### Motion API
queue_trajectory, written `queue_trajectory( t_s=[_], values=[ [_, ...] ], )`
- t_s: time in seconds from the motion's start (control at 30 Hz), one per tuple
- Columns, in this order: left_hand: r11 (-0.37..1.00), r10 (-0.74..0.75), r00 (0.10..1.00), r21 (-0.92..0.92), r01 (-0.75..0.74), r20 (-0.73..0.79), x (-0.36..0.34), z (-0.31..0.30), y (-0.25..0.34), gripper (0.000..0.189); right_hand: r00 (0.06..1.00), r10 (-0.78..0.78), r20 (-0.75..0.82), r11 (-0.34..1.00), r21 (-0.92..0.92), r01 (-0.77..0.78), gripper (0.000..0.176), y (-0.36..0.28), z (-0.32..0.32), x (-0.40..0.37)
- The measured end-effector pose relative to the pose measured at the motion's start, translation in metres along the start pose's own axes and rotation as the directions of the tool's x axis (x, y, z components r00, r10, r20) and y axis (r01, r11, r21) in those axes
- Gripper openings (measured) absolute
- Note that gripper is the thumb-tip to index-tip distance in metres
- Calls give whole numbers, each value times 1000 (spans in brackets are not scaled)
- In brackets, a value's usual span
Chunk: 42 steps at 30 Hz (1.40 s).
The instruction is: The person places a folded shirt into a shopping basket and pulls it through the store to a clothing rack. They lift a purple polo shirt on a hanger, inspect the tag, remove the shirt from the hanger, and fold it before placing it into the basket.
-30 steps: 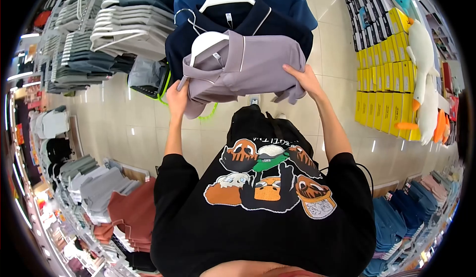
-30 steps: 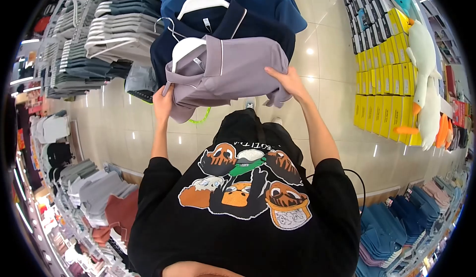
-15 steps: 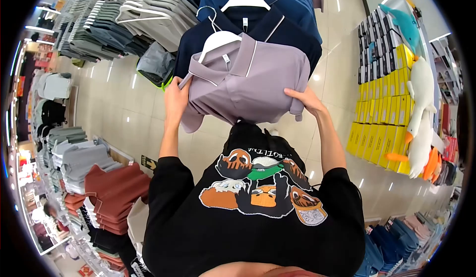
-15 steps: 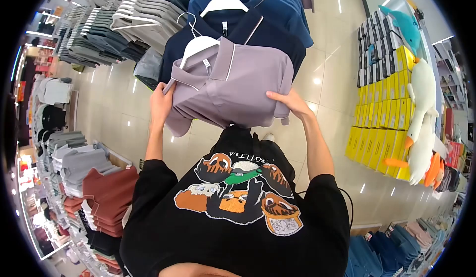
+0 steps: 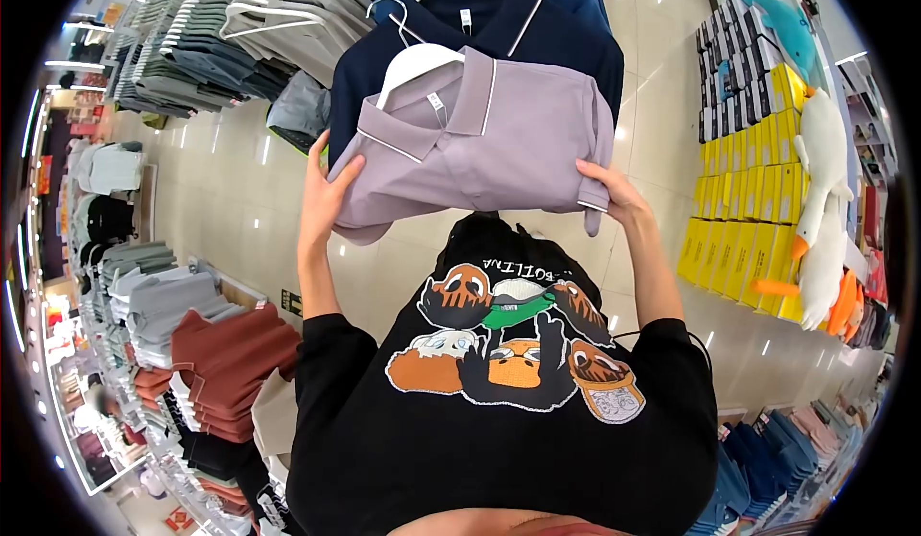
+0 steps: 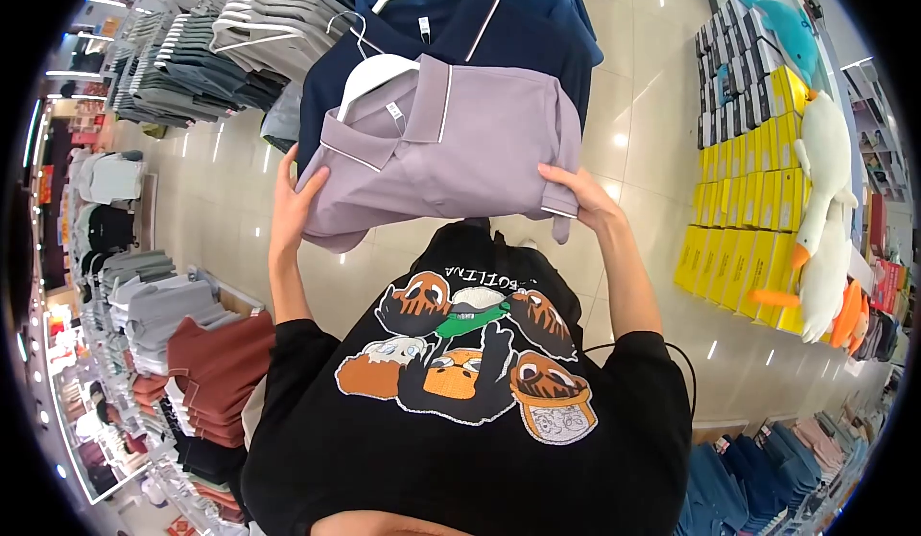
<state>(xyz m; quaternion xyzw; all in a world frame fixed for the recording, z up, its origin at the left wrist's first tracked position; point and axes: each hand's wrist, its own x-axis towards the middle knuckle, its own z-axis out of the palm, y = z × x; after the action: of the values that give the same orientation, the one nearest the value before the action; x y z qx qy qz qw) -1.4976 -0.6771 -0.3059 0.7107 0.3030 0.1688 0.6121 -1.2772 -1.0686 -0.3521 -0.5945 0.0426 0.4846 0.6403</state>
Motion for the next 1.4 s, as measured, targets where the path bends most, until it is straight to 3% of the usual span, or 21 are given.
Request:
queue_trajectory(
  t_s=[0.07, 0.13, 0.17, 0.2, 0.23, 0.3, 0.33, 0.57, 0.63, 0.73, 0.8, 0.93, 1.0, 1.03, 1.2, 1.3, 1.33, 1.4],
  values=[
    [993, -103, 994, 62, 100, 46, 4, -10, -5, 55, 1000, 4, -27, 999, -47, -5, 82, -10, 4, -10],
    [972, -210, 975, 123, 199, 78, 10, -11, -15, 47, 971, -212, -115, 933, -318, 166, 62, -14, 4, -8],
    [969, -73, 997, 236, 67, 14, 13, -6, -24, 41, 974, -200, -108, 935, -319, 157, 62, -15, 0, -6],
    [933, 72, 997, 354, -56, -33, 15, -2, -34, 37, 971, -204, -128, 866, -485, 119, 53, -17, -8, -3],
    [933, 61, 997, 357, -43, -42, 17, 3, -43, 37, 966, -213, -144, 769, -635, 75, 48, -18, -15, 1],
    [916, 206, 969, 376, -141, -137, 22, 13, -61, 39, 959, -254, -128, 751, -651, 112, 47, -5, -26, 19],
    [917, 201, 969, 376, -136, -141, 26, 14, -66, 39, 945, -305, -118, 730, -667, 152, 47, 0, -30, 26],
    [908, 164, 977, 408, -95, -137, 29, 21, -72, 36, 967, -221, -130, 786, -610, 97, 61, -3, -33, 35],
    [878, 322, 920, 433, -203, -221, 27, 25, -78, 30, 973, -197, -120, 796, -599, 87, 66, -8, -30, 31],
    [861, 389, 889, 439, -257, -242, 16, 26, -79, 25, 988, -142, -62, 864, -495, 92, 79, -8, -32, 27],
    [855, 389, 892, 450, -257, -230, 4, 22, -72, 21, 965, -133, -227, 924, -380, 38, 88, 5, -44, 41],
    [831, 369, 914, 501, -242, -169, -16, 7, -72, 13, 915, -188, -356, 933, -357, 53, 81, 12, -58, 76],
    [819, 409, 898, 500, -282, -163, -23, 2, -78, 11, 898, -344, -274, 907, -345, 243, 72, -8, -49, 72],
    [845, 378, 910, 467, -263, -172, -27, 0, -78, 11, 869, -383, -313, 893, -366, 262, 58, -12, -55, 83],
    [845, 331, 922, 497, -195, -200, -47, -6, -72, 11, 749, -530, -397, 831, -418, 366, 39, -26, -89, 128],
    [832, 380, 882, 519, -195, -278, -58, -2, -68, 11, 566, -731, -382, 683, -404, 609, 27, -68, -74, 136],
    [828, 394, 875, 522, -206, -280, -61, -1, -66, 11, 558, -738, -378, 674, -399, 621, 27, -85, -61, 136],
    [844, 357, 874, 515, -151, -329, -65, 0, -65, 12, 373, -891, -259, 452, -426, 784, 26, -122, -28, 132]
  ],
)
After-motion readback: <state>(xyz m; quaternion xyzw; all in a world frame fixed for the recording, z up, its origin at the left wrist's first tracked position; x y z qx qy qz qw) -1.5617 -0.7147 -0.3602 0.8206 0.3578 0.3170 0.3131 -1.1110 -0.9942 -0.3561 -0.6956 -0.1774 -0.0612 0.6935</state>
